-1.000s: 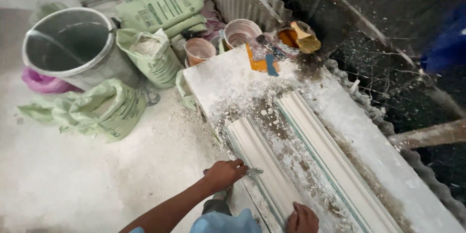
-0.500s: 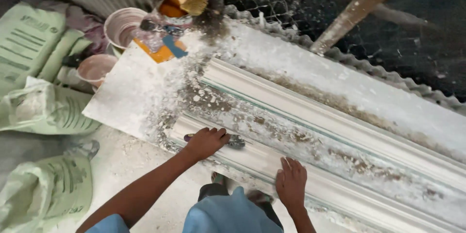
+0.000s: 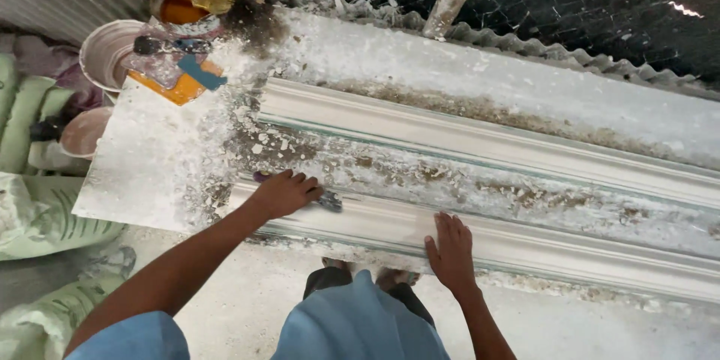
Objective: The recorder is using a metal scraper to clean and shape the edges of decorative plaster mouldings on a workbench.
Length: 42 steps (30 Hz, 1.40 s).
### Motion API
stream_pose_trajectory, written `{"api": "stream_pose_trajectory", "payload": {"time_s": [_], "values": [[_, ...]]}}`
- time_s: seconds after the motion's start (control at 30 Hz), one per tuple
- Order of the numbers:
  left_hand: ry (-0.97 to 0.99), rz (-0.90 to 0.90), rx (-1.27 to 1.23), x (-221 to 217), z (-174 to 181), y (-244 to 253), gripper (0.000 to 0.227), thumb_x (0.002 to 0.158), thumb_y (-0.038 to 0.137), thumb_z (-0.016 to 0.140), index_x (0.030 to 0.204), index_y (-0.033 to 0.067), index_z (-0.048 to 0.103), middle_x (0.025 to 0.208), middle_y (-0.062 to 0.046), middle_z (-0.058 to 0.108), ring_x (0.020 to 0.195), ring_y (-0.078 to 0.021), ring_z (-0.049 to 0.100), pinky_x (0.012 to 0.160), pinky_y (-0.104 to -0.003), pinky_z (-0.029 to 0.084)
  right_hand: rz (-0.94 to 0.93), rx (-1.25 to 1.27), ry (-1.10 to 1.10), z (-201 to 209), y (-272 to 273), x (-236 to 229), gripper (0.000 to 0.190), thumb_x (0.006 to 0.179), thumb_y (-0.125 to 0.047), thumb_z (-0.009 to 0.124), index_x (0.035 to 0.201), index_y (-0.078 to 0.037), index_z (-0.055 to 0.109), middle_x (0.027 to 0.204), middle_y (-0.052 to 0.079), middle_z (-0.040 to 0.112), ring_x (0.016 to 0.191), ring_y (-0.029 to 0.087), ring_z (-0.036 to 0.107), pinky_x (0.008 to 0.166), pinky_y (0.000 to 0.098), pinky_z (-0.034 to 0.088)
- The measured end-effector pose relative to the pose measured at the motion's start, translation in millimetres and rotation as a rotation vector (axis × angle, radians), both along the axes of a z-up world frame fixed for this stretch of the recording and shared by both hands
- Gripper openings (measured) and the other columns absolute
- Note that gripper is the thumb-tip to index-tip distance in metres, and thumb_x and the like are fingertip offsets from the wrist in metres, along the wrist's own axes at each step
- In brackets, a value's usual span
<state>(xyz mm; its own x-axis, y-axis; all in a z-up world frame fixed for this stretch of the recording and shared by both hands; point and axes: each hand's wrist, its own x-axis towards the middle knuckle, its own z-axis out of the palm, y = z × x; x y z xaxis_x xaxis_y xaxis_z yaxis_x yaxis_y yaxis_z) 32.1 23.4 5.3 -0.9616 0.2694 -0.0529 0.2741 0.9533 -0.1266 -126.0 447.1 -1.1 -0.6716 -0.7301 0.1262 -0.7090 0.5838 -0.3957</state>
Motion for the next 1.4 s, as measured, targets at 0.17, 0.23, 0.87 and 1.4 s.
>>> {"api": "stream_pose_trajectory", "payload": {"time_s": [0.17,0.23,0.87,1.4], "values": [[-0.059,-0.12,-0.022,-18,6,20,0.03,0.094,0.013,0.065,0.123,0.0202,0.064,0.127,-0.006,0.058,0.104,-0.0298,0.069,0.082,-0.047,0.056,-0.093,0.179,-0.041,-36,5,-4,0.067,0.1,-0.056,0.053,0.156,-0.019,0.043,0.154,0.008,0.045,0.146,0.04,0.039,0.119,0.0597,0.027],[-0.057,-0.143,0.013,-30,3,33,0.032,0.093,0.011,0.066,0.125,0.0182,0.064,0.128,-0.008,0.058,0.104,-0.0316,0.069,0.082,-0.049,0.056,-0.106,0.182,-0.031,-41,4,-4,0.073,0.1,-0.062,0.052,0.158,-0.02,0.04,0.155,0.008,0.041,0.147,0.039,0.036,0.12,0.0603,0.025],[-0.125,-0.258,-0.093,-44,11,22,0.031,0.095,0.011,0.061,0.125,0.017,0.064,0.127,-0.006,0.06,0.099,-0.0312,0.071,0.074,-0.047,0.059,-0.119,0.392,-0.11,-33,-6,-13,0.078,0.094,-0.076,0.047,0.157,-0.031,0.041,0.146,0.005,0.042,0.146,0.038,0.037,0.118,0.0643,0.032],[0.011,-0.349,0.044,-78,-12,62,0.027,0.096,0.017,0.059,0.123,0.015,0.063,0.119,-0.008,0.063,0.092,-0.0324,0.072,0.068,-0.046,0.06,-0.146,0.394,-0.033,-22,-9,-8,0.074,0.091,-0.068,0.059,0.152,-0.028,0.049,0.145,0.005,0.047,0.144,0.035,0.041,0.118,0.0611,0.034]]}}
